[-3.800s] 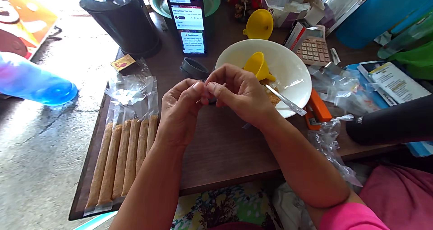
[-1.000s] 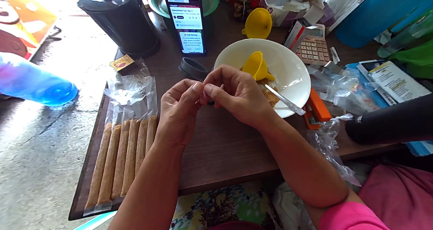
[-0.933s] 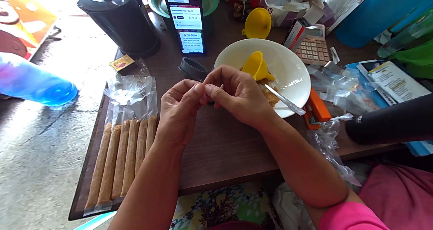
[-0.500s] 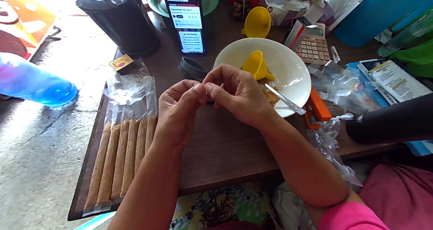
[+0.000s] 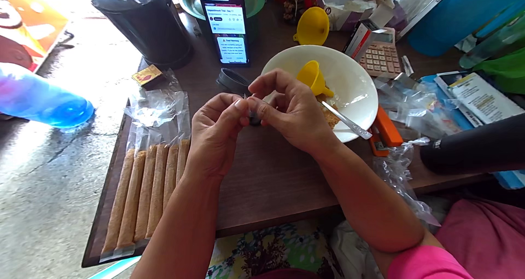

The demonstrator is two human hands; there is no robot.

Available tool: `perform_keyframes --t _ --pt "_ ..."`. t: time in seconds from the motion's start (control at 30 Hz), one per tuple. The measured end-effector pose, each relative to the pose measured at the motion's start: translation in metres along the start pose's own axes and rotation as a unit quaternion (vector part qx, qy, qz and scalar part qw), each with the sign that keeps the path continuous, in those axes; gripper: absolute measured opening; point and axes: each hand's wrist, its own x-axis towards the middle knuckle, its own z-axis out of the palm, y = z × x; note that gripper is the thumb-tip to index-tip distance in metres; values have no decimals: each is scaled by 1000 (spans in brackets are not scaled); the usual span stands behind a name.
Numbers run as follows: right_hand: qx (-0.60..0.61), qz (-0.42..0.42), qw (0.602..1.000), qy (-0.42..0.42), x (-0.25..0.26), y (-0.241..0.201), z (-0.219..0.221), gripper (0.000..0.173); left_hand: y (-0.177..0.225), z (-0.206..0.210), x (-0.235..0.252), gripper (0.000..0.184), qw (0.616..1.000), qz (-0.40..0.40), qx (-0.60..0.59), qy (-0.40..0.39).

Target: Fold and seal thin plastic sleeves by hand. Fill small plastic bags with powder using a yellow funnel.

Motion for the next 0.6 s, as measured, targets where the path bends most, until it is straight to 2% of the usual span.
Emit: perform_keyframes --t 0.13,0.27,0.6 --pt "-1 -16 1000 -7 0 2 0 9 0 1 0 10 1000 3 1 7" --pt "-2 -13 1000 -28 0 3 1 10 1 2 0 9 1000 0 4 9" --pt "-8 -20 1000 -18 0 3 1 9 2 4 0 6 998 33 47 12"
